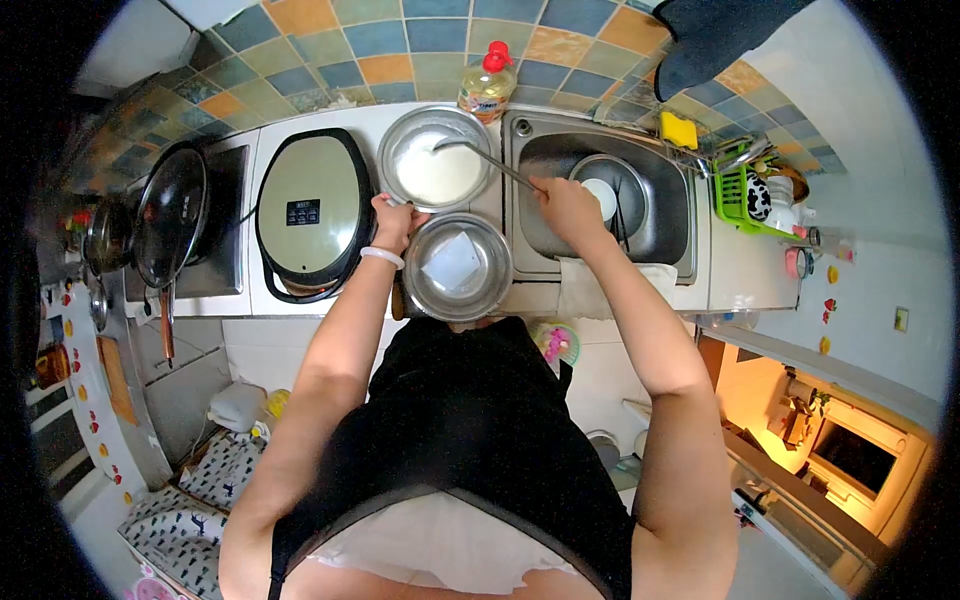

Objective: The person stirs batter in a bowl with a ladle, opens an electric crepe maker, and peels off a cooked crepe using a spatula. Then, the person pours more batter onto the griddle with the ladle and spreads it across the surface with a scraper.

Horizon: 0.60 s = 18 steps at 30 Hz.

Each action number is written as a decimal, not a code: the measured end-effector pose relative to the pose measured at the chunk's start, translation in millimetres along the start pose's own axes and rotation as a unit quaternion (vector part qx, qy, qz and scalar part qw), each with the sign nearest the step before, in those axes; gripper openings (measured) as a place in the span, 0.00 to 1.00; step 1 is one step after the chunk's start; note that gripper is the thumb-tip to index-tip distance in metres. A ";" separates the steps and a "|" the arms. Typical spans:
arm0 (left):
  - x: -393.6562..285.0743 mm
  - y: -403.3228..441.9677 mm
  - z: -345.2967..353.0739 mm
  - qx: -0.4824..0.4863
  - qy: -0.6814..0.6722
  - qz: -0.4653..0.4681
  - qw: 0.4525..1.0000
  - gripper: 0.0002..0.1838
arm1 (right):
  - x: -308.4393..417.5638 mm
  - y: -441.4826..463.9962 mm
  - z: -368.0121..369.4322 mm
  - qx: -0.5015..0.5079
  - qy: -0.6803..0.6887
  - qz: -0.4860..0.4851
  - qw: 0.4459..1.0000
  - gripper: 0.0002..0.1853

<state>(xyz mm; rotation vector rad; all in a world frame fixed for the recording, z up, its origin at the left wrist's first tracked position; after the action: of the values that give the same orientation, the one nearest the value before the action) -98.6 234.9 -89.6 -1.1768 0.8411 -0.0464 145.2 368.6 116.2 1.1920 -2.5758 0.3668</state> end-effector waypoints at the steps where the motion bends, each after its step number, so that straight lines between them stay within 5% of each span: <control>1: 2.0 0.6 2.0 0.000 -0.011 0.000 1.000 0.29 | 2.0 -2.1 -0.9 0.002 0.009 -0.004 1.000 0.14; 5: 6.2 -13.7 10.2 0.005 -0.010 -0.020 1.000 0.28 | 20.4 -6.0 -16.6 -0.001 0.007 -0.030 1.000 0.14; 9: 16.3 4.5 10.4 0.114 0.058 -0.048 0.991 0.23 | 36.6 4.5 -23.8 -0.043 -0.061 -0.094 0.993 0.15; 12: -2.7 -1.6 -7.0 -0.048 0.082 0.018 0.995 0.19 | 41.5 17.7 -21.7 -0.039 -0.116 -0.136 0.983 0.17; 18: -23.0 0.6 -6.4 -0.046 0.171 0.025 0.984 0.24 | 37.2 38.5 1.7 -0.050 -0.182 -0.261 0.947 0.22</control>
<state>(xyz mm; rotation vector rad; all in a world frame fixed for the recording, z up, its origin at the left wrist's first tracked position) -118.8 240.4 -78.2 -1.2533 1.1850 -0.1750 92.2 366.2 123.5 1.9787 -2.3750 -0.1116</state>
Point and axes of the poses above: each hand's wrist, its own y-axis towards the middle knuckle, its own z-axis out of the palm, x = y × z, the point moved 6 cm from there along y, towards the middle knuckle, and after that the axes turned 15 degrees about -z, right-handed, at the moved point
